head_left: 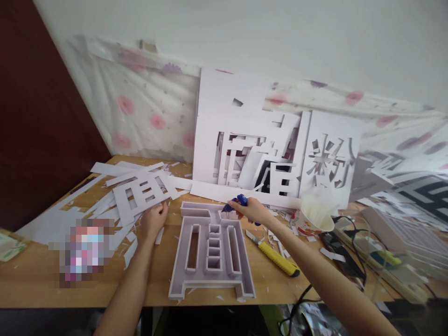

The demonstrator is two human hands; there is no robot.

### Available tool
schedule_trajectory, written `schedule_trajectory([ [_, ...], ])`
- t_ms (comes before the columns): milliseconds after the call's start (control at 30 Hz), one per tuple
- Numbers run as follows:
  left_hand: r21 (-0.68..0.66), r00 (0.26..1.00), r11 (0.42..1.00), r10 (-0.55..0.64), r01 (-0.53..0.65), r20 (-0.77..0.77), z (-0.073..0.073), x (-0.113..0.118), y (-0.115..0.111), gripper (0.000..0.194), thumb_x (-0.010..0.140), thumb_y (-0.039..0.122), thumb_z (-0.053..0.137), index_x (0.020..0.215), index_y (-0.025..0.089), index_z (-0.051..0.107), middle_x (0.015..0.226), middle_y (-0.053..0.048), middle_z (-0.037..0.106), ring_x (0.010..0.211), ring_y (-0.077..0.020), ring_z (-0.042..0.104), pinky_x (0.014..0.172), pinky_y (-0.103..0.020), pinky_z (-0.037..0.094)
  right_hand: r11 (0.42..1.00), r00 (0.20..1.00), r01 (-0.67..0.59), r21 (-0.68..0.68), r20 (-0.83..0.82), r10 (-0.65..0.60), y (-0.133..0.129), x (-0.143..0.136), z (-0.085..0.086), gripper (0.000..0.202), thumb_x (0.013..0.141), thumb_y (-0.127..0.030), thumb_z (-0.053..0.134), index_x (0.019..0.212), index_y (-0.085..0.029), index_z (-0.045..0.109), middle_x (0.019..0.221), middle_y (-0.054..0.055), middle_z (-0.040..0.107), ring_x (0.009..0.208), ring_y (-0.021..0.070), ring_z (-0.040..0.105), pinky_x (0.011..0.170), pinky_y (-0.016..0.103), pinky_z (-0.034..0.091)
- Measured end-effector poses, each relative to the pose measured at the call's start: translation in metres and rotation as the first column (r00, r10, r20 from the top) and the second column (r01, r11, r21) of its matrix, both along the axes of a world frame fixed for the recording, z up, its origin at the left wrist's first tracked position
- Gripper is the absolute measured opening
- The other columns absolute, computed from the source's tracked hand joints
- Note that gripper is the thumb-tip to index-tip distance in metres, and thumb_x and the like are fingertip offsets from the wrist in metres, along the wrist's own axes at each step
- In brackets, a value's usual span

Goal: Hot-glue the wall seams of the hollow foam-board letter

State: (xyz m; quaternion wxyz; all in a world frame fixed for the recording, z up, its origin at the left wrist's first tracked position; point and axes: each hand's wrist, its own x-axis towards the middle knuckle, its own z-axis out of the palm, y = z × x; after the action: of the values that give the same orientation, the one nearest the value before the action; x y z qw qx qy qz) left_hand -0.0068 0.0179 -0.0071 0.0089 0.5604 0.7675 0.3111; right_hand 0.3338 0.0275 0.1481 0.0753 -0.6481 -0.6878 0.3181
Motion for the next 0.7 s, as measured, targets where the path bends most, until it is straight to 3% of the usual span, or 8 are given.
schedule_trajectory([
  [267, -0.031, 1.0, 1.0, 0.003, -0.003, -0.003, 0.008, 0.002, -0.003, 0.048, 0.092, 0.04, 0.043, 0.051, 0.019, 0.055, 0.058, -0.005, 0.061, 0.055, -0.0132, 0.035, 0.059, -0.03, 0.021, 0.999, 0.997, 0.031, 0.027, -0.073, -0.029, 0.005, -0.003, -0.015, 0.061, 0.091, -0.071, 0.051, 0.061, -0.019, 0.059, 0.059, 0.004, 0.066, 0.043, 0.0109, 0.054, 0.04, 0.022, 0.043],
  [467, -0.046, 1.0, 0.999, 0.015, -0.016, -0.004, 0.009, 0.002, -0.005, 0.048, 0.093, 0.04, 0.042, 0.054, 0.019, 0.06, 0.059, -0.005, 0.06, 0.057, -0.0136, 0.039, 0.06, -0.03, 0.022, 0.999, 0.996, 0.033, 0.023, -0.081, -0.031, 0.006, -0.002, -0.011, 0.062, 0.09, -0.073, 0.05, 0.061, -0.019, 0.058, 0.059, 0.004, 0.064, 0.044, 0.0115, 0.055, 0.039, 0.022, 0.041],
  [700, -0.03, 1.0, 0.999, 0.009, -0.009, -0.005, 0.005, 0.0, -0.002, 0.048, 0.092, 0.041, 0.042, 0.051, 0.019, 0.054, 0.059, -0.005, 0.059, 0.058, -0.0139, 0.039, 0.061, -0.029, 0.023, 0.999, 0.995, 0.034, 0.008, -0.097, -0.034, 0.005, 0.004, -0.008, 0.061, 0.092, -0.07, 0.049, 0.06, -0.019, 0.059, 0.062, 0.004, 0.066, 0.042, 0.0102, 0.053, 0.038, 0.022, 0.041],
])
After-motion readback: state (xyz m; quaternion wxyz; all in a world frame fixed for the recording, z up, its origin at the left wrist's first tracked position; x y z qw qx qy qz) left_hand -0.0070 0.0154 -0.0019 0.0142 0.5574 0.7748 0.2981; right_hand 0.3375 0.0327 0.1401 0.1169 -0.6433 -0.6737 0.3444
